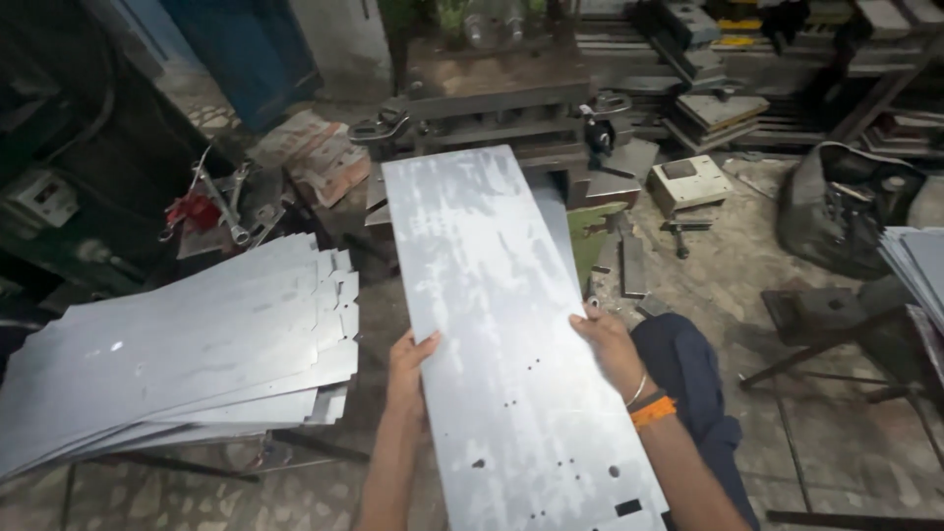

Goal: The person sits on the floor and repeatedly feeds rectangular metal sheets into a press machine. They pick up sheets from a stack on the left, align them under the press, and then move the processed sheets to a stack on the right.

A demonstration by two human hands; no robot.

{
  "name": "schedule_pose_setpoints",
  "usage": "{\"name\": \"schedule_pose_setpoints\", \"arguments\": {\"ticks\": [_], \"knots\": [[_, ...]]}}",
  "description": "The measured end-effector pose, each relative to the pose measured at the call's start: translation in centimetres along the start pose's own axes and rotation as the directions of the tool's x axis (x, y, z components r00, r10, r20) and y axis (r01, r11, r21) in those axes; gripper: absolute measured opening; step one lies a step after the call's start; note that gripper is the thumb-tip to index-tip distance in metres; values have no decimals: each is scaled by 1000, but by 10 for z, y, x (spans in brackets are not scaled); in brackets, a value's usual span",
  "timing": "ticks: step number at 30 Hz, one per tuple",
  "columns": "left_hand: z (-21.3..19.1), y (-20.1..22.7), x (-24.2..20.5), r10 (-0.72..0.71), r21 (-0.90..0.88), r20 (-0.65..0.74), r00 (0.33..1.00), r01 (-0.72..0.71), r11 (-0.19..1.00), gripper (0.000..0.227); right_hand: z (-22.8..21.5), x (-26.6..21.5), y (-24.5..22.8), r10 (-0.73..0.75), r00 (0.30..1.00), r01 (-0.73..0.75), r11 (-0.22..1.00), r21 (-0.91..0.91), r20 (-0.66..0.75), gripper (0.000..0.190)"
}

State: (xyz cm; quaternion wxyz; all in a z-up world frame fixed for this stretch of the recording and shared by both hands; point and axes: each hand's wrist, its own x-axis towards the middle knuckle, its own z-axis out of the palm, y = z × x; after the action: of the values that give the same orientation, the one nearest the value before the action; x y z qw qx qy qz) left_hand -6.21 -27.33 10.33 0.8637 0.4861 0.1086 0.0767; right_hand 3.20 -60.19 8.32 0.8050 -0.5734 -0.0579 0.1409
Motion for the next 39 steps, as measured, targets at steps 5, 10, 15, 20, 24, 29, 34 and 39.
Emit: {"name": "schedule_pose_setpoints", "arguments": {"ticks": [5, 10, 15, 20, 24, 29, 34, 39], "knots": [[60, 2, 21, -70, -26, 38, 997, 71, 997, 42, -42, 2, -13, 14, 997, -11, 999, 45, -78, 34], [70, -10, 55, -121, -216, 32, 992, 125, 968, 48, -43, 37, -39, -34, 980, 24, 998, -54, -195, 32], [35, -38, 143, 30, -410, 71, 997, 2, 912, 60, 6, 92, -92, 245, 967, -191, 887, 420, -77, 46], [25, -25, 244, -199, 16, 56, 978, 199, 980, 55, -11, 190, -57, 12, 1000, -6, 974, 227, -22, 53], [39, -3, 294, -130, 330, -15, 991, 128, 935, 55, -21, 248, -59, -73, 997, 76, 990, 119, -25, 49], [35, -1, 328, -130, 352, -79, 988, 149, 924, 49, -30, 290, -54, -27, 998, 20, 989, 144, 48, 41], [35, -1, 330, -84, 357, 7, 996, 76, 931, 43, -21, 286, -55, -63, 998, 65, 990, 128, -23, 39], [37, 0, 330, -116, 285, 26, 993, 104, 953, 46, -26, 290, -50, -95, 994, 97, 995, 37, -57, 37]]}}
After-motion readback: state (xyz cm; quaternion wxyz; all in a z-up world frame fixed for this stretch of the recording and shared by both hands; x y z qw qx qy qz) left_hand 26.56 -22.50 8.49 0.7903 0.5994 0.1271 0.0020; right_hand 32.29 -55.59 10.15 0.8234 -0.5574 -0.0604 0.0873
